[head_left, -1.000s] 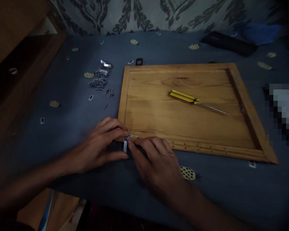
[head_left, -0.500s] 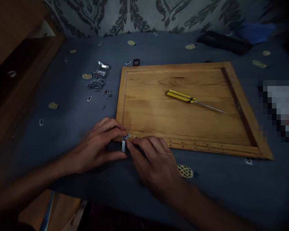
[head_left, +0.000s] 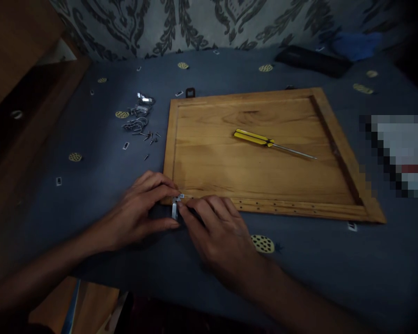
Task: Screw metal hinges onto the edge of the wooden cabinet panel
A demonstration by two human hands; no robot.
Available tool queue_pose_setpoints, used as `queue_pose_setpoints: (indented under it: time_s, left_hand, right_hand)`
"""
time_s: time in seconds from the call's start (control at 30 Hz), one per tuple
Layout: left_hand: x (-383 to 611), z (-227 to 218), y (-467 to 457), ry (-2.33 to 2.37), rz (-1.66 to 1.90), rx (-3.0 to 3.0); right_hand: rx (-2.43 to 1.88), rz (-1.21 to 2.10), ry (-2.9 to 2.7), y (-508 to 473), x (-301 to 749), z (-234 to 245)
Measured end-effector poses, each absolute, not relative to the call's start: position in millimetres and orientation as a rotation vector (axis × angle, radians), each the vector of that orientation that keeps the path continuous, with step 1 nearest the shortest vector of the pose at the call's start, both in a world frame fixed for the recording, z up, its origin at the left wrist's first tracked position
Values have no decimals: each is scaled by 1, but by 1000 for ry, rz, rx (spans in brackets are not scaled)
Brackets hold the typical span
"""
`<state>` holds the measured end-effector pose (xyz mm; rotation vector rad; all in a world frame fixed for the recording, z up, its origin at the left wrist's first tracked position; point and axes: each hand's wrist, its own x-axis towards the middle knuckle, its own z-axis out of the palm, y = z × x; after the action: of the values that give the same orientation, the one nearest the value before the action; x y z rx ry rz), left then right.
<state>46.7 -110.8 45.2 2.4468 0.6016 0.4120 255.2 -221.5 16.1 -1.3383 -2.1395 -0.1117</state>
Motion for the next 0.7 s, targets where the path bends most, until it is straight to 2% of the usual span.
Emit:
queue_pose_setpoints:
  time_s: [0.2, 0.37, 0.53, 0.7]
  left_hand:
    - [46, 45, -113, 631, 383, 2435]
    - [41, 61, -108, 673, 479, 2414]
    - [26, 67, -79, 1083, 785, 2383]
    - [18, 46, -44, 1309, 760, 2288]
  right_hand:
    - [-1360, -134, -2140, -221, 254, 17]
    - [-1366, -186, -2150, -220, 254, 17]
    - [-1327, -206, -2129, -219, 255, 15]
    - [-1327, -299, -2128, -218, 256, 8]
